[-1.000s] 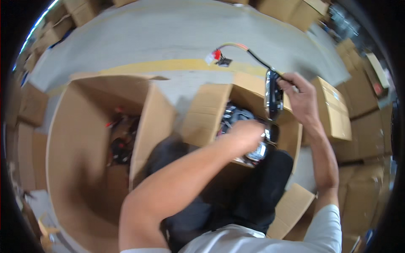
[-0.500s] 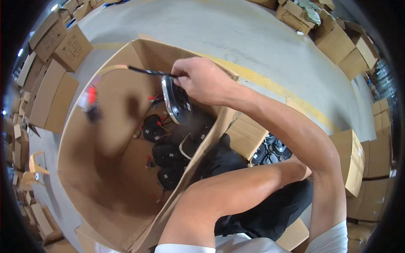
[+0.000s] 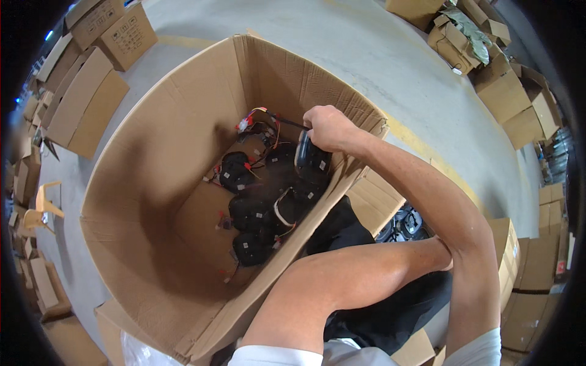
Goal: The person transfers vehicle light assemblies from one cardboard box to another by hand while holding remote controls, then reaches for a tape dispenser.
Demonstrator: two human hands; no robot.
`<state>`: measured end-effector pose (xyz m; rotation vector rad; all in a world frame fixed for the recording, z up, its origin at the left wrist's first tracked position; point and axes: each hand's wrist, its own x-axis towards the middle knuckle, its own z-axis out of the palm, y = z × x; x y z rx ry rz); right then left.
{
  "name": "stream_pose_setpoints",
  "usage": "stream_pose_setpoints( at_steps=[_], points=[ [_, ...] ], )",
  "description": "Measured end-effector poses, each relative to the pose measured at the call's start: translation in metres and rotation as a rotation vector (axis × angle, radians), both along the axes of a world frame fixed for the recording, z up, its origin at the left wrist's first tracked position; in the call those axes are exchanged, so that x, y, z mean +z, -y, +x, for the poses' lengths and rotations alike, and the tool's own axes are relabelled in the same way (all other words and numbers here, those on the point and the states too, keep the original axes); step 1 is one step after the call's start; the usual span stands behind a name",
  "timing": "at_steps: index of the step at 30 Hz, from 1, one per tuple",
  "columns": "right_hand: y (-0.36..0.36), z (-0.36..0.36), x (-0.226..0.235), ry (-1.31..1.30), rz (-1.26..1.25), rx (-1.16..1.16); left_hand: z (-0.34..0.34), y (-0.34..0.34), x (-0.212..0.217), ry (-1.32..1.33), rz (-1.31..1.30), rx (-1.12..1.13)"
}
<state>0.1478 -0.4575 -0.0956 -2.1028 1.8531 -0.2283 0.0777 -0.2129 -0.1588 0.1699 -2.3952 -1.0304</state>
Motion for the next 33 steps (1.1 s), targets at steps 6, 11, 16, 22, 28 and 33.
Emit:
stream_pose_setpoints(
  at_steps=[6,11,16,22,28,33],
  points=[
    [0.010,0.001,-0.014,-0.048,0.074,-0.006,0.004,-0.006,0.000,-0.066,0.033,0.022],
    [0.011,0.004,-0.018,-0.118,0.165,0.030,-0.004,-0.016,0.000,-0.110,0.054,0.013],
    [0.001,0.000,-0.014,-0.117,0.135,-0.043,-0.019,-0.026,0.004,-0.153,0.062,-0.006],
    [-0.039,-0.033,0.032,0.235,-0.242,-0.024,-0.037,-0.038,0.000,-0.194,0.083,-0.029],
    [-0.168,-0.166,0.075,0.327,-0.312,-0.245,-0.043,-0.016,0.096,0.690,0.181,-0.371],
    [-0.295,-0.299,0.048,0.455,-0.463,-0.602,-0.039,0.038,0.080,0.525,-0.290,-0.260]
  ],
)
